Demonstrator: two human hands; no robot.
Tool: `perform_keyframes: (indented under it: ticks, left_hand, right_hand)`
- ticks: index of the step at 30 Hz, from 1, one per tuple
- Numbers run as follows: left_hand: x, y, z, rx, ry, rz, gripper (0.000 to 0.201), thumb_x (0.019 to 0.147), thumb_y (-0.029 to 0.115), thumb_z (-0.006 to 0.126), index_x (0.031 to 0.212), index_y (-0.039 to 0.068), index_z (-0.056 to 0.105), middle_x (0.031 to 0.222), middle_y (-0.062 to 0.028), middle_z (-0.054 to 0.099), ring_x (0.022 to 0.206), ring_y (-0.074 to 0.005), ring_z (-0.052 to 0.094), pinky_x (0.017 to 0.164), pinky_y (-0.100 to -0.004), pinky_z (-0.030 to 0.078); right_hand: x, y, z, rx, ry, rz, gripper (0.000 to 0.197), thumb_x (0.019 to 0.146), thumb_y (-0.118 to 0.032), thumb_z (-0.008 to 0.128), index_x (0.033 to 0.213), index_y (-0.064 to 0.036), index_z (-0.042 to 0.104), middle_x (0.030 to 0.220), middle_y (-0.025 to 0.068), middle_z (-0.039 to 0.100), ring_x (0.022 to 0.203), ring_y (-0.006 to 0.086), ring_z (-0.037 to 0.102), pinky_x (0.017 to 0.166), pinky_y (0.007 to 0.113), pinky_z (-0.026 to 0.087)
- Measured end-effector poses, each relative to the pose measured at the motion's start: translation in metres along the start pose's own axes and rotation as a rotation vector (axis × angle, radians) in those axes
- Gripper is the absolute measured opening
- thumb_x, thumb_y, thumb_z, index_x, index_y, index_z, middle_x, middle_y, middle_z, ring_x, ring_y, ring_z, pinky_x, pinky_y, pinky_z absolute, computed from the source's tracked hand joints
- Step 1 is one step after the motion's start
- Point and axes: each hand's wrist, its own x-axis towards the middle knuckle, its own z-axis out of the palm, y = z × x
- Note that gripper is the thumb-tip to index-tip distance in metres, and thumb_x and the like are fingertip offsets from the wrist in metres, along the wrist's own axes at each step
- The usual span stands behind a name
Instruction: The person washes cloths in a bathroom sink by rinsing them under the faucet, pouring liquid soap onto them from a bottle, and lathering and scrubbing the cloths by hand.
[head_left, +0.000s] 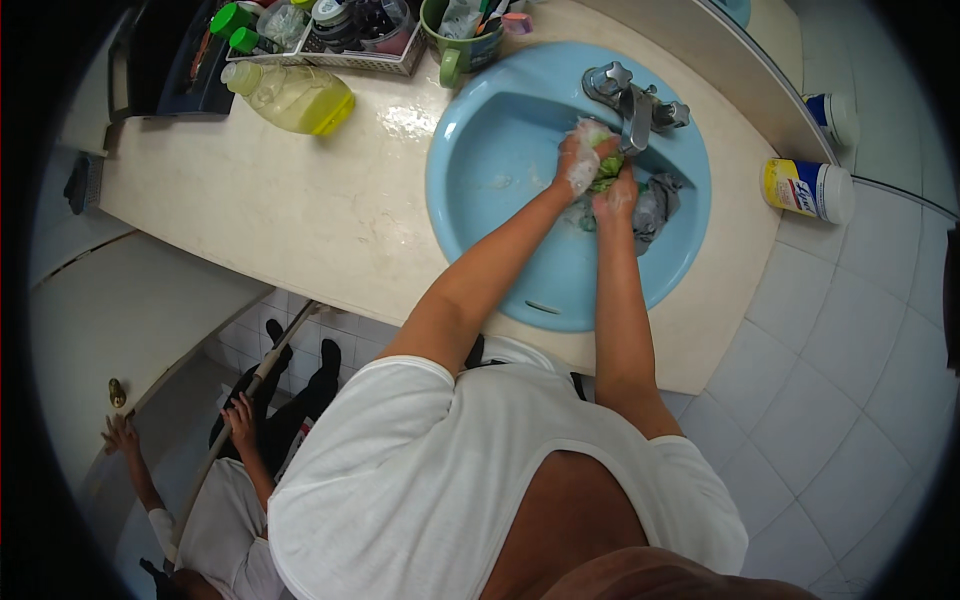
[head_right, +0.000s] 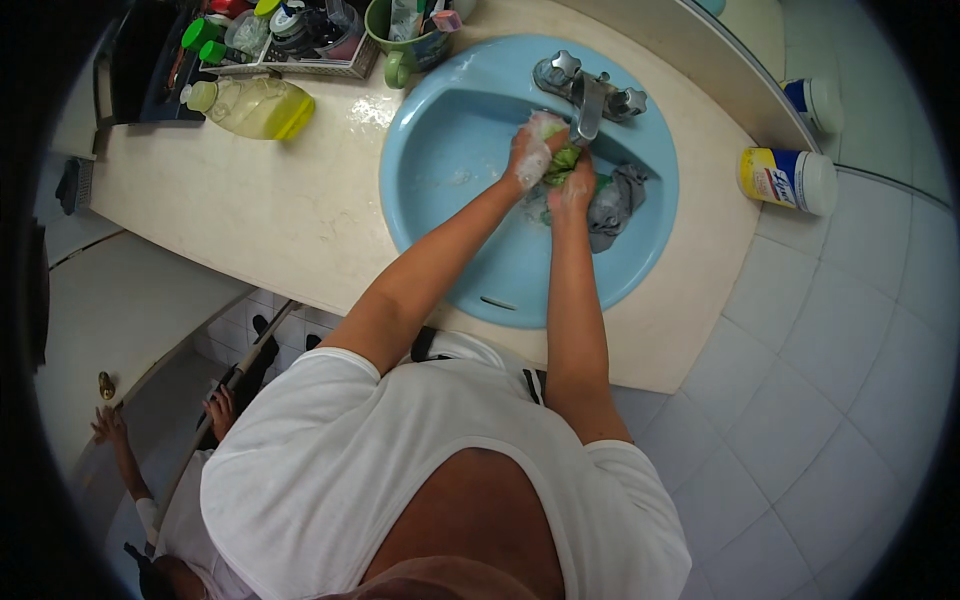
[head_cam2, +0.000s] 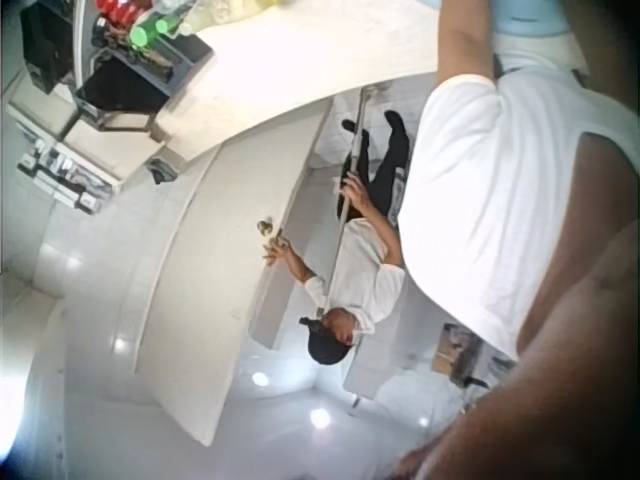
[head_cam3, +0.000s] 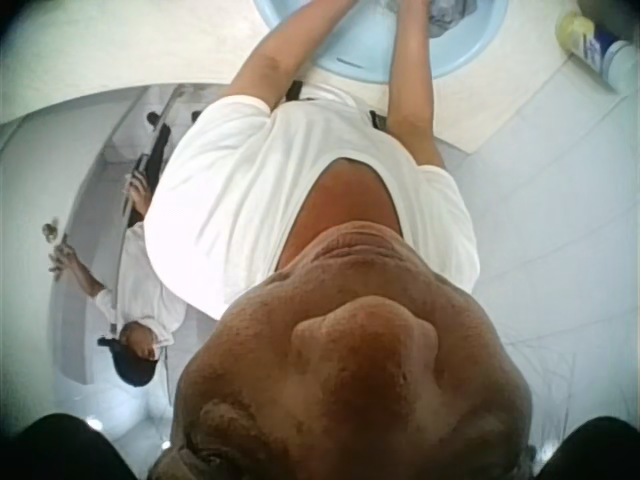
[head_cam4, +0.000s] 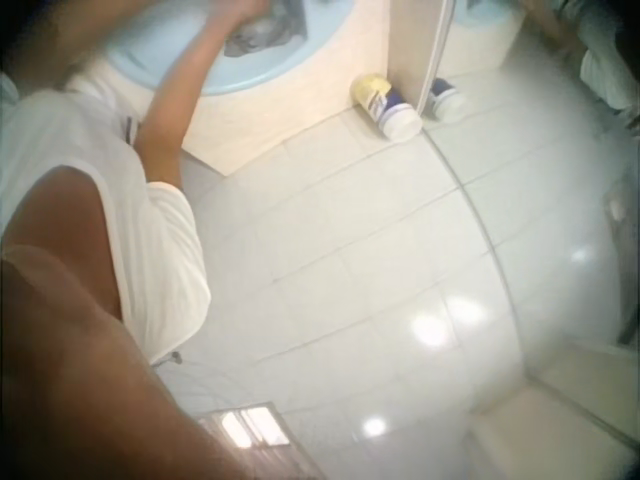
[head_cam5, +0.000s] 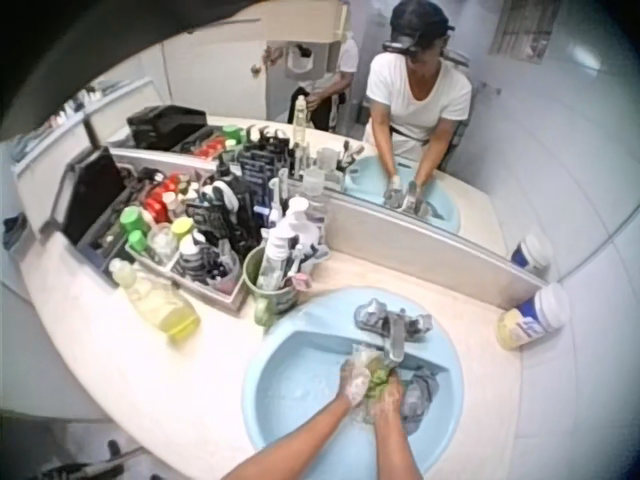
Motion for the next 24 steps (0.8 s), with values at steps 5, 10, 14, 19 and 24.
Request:
perform_keyframes:
  ticks: [5,10,14,19,24]
  left_hand:
    - [-0.011,0.001,-0.013,0.710,-0.089,0.576,0.017,0.077,0.020,0.063,0.089,0.008,0.063,0.090,-0.0081,0.061,0.087,-0.0271,0.058,0.076,-0.0356,0.045]
    - [-0.021,0.012,0.005,0.714,-0.157,0.695,0.028,0.081,0.034,0.060,0.080,0.007,0.065,0.087,-0.0137,0.059,0.090,-0.0297,0.055,0.077,-0.0386,0.043]
    - [-0.013,0.011,0.005,0.884,-0.137,0.603,0.032,0.077,0.043,0.061,0.073,0.013,0.068,0.082,-0.0047,0.062,0.086,-0.0244,0.059,0.073,-0.0377,0.046]
    - [-0.004,0.015,0.011,0.947,-0.275,0.386,0.039,0.076,0.051,0.058,0.074,0.014,0.069,0.072,-0.0096,0.065,0.069,-0.0312,0.063,0.061,-0.0416,0.049]
    - [0.001,0.018,0.010,0.951,-0.243,0.229,0.041,0.081,0.050,0.053,0.075,0.013,0.069,0.075,-0.0107,0.066,0.073,-0.0326,0.063,0.065,-0.0427,0.049]
  right_hand:
    - [0.021,0.002,0.000,0.188,-0.128,0.289,0.035,0.091,-0.033,0.048,0.111,-0.0046,0.052,0.106,0.0101,0.058,0.095,0.0257,0.059,0.083,0.040,0.050]
    - [0.062,0.027,-0.060,0.307,-0.240,0.283,0.038,0.091,-0.038,0.046,0.109,-0.0047,0.053,0.108,0.0119,0.058,0.097,0.0271,0.058,0.084,0.040,0.049]
    - [0.045,0.035,-0.048,0.233,-0.170,0.217,0.039,0.091,-0.038,0.046,0.108,-0.0037,0.054,0.107,0.0119,0.059,0.096,0.0272,0.058,0.083,0.039,0.049]
    - [0.042,0.038,-0.040,0.166,-0.128,0.158,0.040,0.091,-0.038,0.046,0.106,-0.0025,0.055,0.106,0.0119,0.060,0.094,0.0272,0.059,0.082,0.038,0.049]
    - [0.041,0.038,-0.041,0.096,-0.104,0.083,0.041,0.090,-0.038,0.047,0.105,-0.0013,0.056,0.104,0.0119,0.060,0.093,0.0272,0.059,0.080,0.038,0.049]
